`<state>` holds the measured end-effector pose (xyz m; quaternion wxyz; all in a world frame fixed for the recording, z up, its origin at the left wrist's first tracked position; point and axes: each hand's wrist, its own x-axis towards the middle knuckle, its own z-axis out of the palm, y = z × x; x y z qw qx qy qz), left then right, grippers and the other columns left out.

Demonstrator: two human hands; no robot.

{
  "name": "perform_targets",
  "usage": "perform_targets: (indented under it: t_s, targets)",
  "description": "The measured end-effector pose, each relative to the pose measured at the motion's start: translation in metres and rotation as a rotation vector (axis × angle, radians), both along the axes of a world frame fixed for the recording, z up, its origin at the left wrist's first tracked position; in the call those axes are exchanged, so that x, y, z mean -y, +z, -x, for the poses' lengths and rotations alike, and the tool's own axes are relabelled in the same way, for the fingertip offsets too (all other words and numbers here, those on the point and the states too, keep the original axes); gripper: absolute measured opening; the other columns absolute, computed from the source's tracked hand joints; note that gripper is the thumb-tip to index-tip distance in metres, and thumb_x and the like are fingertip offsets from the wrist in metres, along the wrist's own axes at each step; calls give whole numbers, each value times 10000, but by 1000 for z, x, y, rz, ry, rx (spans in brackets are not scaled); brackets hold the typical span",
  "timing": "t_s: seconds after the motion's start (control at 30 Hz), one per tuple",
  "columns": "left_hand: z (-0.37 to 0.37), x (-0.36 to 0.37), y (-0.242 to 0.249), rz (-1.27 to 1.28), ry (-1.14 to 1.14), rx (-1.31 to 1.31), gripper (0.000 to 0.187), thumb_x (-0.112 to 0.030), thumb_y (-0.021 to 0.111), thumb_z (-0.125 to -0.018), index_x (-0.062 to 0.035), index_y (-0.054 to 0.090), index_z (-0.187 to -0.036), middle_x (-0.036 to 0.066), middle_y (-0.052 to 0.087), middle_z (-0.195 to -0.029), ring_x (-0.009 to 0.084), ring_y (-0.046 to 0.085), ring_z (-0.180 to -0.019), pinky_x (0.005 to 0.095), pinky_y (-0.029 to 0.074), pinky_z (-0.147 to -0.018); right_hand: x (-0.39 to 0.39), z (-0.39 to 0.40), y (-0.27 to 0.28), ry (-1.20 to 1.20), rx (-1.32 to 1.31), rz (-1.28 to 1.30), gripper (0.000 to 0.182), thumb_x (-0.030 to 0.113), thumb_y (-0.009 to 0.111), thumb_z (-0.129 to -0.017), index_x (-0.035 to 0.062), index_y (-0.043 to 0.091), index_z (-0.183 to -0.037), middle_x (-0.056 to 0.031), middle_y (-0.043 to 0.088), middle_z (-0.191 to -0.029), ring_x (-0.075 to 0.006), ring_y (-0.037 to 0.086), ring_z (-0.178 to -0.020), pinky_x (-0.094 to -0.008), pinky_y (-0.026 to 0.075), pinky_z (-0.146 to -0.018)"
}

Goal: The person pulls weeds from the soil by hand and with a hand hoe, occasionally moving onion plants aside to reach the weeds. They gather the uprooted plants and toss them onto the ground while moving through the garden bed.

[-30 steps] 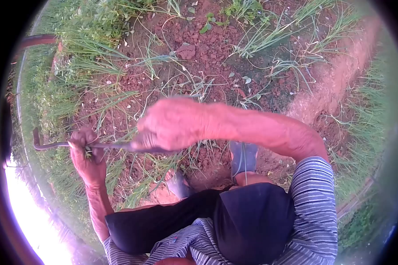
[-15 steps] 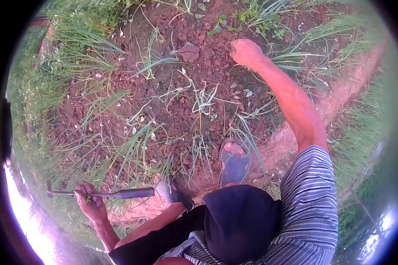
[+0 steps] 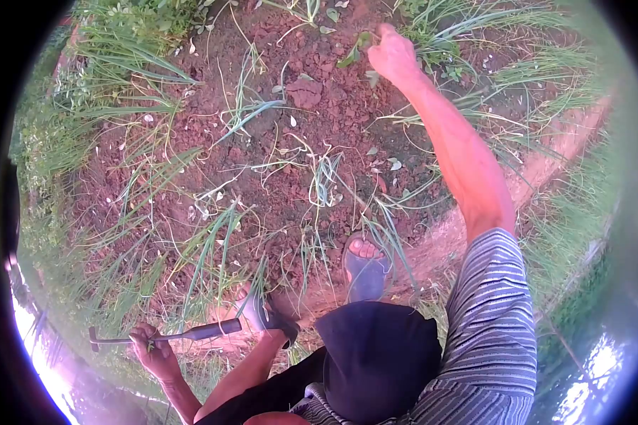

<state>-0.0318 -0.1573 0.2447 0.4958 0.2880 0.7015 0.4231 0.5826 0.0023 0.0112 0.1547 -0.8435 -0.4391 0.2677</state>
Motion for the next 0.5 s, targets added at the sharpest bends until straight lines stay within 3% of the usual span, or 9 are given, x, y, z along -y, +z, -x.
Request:
perform_targets:
  t_s: [0.03,0.1,0.17,0.23,0.33,0.43,0.5]
  targets:
    - [-4,-1,0,9,17,-17,357,-368,425,-1039,-55,437,-869,51,454,-811,48,279,-433,176,240,-340,-11,-1,-4,40,130,-58,388,229,490,-975,-35,536,-1256,-152,679,-827,-175,682,-703,-296,560,-531]
    - [-9,-3,-2,14,34,-35,363,-376,431,-1036,-55,440,-865,52,460,-813,53,274,-431,179,240,-352,-35,6,-2,42,11,179,441,270,494,-979,-53,480,-1279,-198,645,-896,-227,686,-768,-317,593,-594]
    - [-11,-3,-2,16,34,-38,361,-379,430,-1036,-58,450,-872,51,461,-818,53,292,-439,174,250,-352,-38,27,-17,59,282,147,468,291,476,-977,-118,473,-1206,-305,551,-1083,-345,680,-808,-349,614,-711]
    - [-18,-6,-2,13,40,-59,354,-376,432,-1035,-62,455,-873,48,461,-821,54,299,-445,172,255,-354,-38,34,-40,270,371,68,437,259,467,-969,-118,487,-1189,-302,568,-1036,-355,681,-835,-361,610,-719]
    - [-19,-3,0,30,12,-104,348,-371,429,-1037,-67,452,-870,44,459,-822,55,304,-450,169,261,-361,-25,34,-22,521,191,94,354,174,463,-944,-108,507,-1154,-280,593,-1008,-368,680,-868,-389,599,-718]
    - [-14,4,-3,52,10,-129,344,-369,426,-1038,-74,442,-860,40,450,-818,56,300,-450,169,264,-370,-25,4,-11,325,278,151,285,104,458,-911,-82,539,-1111,-253,621,-1013,-386,679,-881,-416,584,-745]
    - [-16,5,-3,63,21,-127,340,-366,426,-1038,-80,437,-856,37,444,-812,56,297,-450,171,263,-374,-26,-30,-29,386,515,39,256,70,451,-908,-37,563,-1111,-250,623,-1071,-374,683,-892,-438,572,-785]
